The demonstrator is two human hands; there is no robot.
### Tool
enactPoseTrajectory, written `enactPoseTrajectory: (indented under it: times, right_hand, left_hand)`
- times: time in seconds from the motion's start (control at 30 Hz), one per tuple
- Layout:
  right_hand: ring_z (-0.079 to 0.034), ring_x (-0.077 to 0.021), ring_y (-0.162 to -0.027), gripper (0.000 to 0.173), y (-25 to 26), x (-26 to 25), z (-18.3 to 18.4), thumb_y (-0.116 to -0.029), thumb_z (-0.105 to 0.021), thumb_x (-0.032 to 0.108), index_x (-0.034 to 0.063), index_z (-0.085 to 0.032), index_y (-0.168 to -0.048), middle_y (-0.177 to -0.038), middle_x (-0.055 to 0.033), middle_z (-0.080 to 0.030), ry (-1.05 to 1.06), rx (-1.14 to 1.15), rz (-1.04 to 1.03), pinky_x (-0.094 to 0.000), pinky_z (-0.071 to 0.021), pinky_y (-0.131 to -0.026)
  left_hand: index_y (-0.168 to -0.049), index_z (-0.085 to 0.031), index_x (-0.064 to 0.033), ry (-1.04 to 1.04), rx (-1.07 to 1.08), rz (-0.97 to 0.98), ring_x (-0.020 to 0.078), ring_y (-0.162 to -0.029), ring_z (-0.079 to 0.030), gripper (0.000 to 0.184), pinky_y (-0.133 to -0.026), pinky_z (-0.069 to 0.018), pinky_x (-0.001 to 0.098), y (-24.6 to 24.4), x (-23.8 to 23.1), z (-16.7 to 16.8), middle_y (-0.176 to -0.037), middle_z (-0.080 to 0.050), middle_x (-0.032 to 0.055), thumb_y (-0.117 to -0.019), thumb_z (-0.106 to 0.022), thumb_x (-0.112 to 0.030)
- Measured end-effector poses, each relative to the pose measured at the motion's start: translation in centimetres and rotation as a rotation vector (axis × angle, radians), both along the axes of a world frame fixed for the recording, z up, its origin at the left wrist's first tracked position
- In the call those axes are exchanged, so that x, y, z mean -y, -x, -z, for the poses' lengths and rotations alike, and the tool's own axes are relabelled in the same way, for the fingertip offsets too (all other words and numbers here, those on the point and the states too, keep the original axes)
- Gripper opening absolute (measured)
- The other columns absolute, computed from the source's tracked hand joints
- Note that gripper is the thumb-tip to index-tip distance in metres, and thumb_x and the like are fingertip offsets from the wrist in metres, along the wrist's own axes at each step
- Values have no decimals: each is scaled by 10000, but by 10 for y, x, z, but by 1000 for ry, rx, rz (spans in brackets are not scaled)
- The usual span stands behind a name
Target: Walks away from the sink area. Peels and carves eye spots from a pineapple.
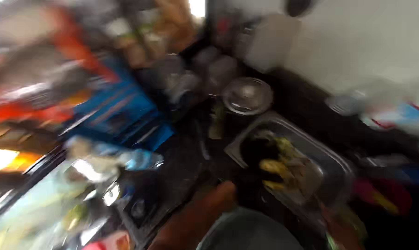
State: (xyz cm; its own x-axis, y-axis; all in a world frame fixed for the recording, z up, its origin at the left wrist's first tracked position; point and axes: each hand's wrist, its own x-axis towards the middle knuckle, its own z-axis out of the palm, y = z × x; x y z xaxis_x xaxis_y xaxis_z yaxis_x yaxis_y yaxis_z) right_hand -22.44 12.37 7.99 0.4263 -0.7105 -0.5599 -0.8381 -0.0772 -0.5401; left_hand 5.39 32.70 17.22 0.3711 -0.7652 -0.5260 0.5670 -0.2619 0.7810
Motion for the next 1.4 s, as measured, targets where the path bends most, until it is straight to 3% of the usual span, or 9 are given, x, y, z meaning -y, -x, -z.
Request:
enactPoseTrajectory:
  times: [0.13,0.27,0.57,0.87,1.0,1.07,1.13,1.3,1.4]
  right_hand:
    - [-686,-405,-1008,844,16,2,-10,-877,-483,838,59,-742,-1071,-1029,-216,-722,-114,-375,-93,-693,-497,-891]
    - [-682,-440,-1009,951,33,-15,-13,-772,-453,946,91,-742,-1069,-1015,-215,-724,-120,-522,-258,-712,-493,-857]
    - [-682,-418,-1057,1014,41,-37,10,-748,-394,982,89,-738,-1082,-1069,-206,-725,-171,-597,-316,-682,-505,-871]
    - [-688,-414,-1001,959,30,-23,4,-813,-353,944,94,-720,-1060,-1001,-205,-717,-115,-431,83,-674,-509,-822]
    - [-625,-326,-778,806,11,-28,-19,-896,-430,842,81,-695,-926,-798,-133,-633,-142,-92,130,-602,-483,-696]
    - [-605,-257,-734,718,0,-32,-34,-939,-452,770,99,-706,-936,-772,-79,-619,-129,109,126,-547,-489,-680]
    - [-635,-261,-731,723,-16,-36,-58,-892,-493,805,115,-706,-942,-759,-73,-637,-34,185,37,-561,-513,-667]
    - [-625,-221,-618,771,-56,-51,-99,-834,-487,872,125,-675,-867,-640,-38,-597,291,349,-224,-490,-497,-566]
    - [-620,-190,-608,762,-66,-51,-97,-824,-479,885,145,-661,-852,-623,-14,-584,384,348,-274,-447,-492,-557]
  left_hand:
    - [-1276,-577,-26,63,125,-161,143,-978,-679,497,-864,-590,338,-16,13,3,-1078,-698,69,-816,-760,-69]
    - [-1286,-595,-56,140,88,-230,225,-1018,-689,623,-888,-596,451,-28,21,11,-1132,-693,121,-726,-861,-117]
    - [-1320,-548,-86,149,-94,-133,260,-1013,-689,677,-895,-588,475,-20,28,25,-1138,-682,147,-716,-853,-70]
    - [-1340,-467,11,109,-44,-15,257,-1032,-693,741,-910,-593,446,-9,32,9,-1147,-669,181,-716,-851,-103]
    - [-1238,-496,45,-32,117,-31,141,-925,-682,706,-811,-597,308,16,45,-23,-1024,-671,109,-594,-784,25]
    - [-1291,-497,60,21,122,25,195,-996,-697,758,-861,-605,355,17,43,-5,-1097,-685,158,-613,-834,14]
    - [-1339,-479,54,94,78,65,248,-1050,-692,778,-912,-595,414,20,40,13,-1152,-677,193,-657,-851,10]
    - [-1130,-685,-113,207,-63,58,119,-993,-707,375,-900,-590,345,28,19,31,-1049,-748,12,-782,-803,-33]
    - [-1090,-734,-125,338,-140,137,112,-1024,-692,253,-948,-553,338,24,13,42,-1060,-747,5,-849,-745,-52]
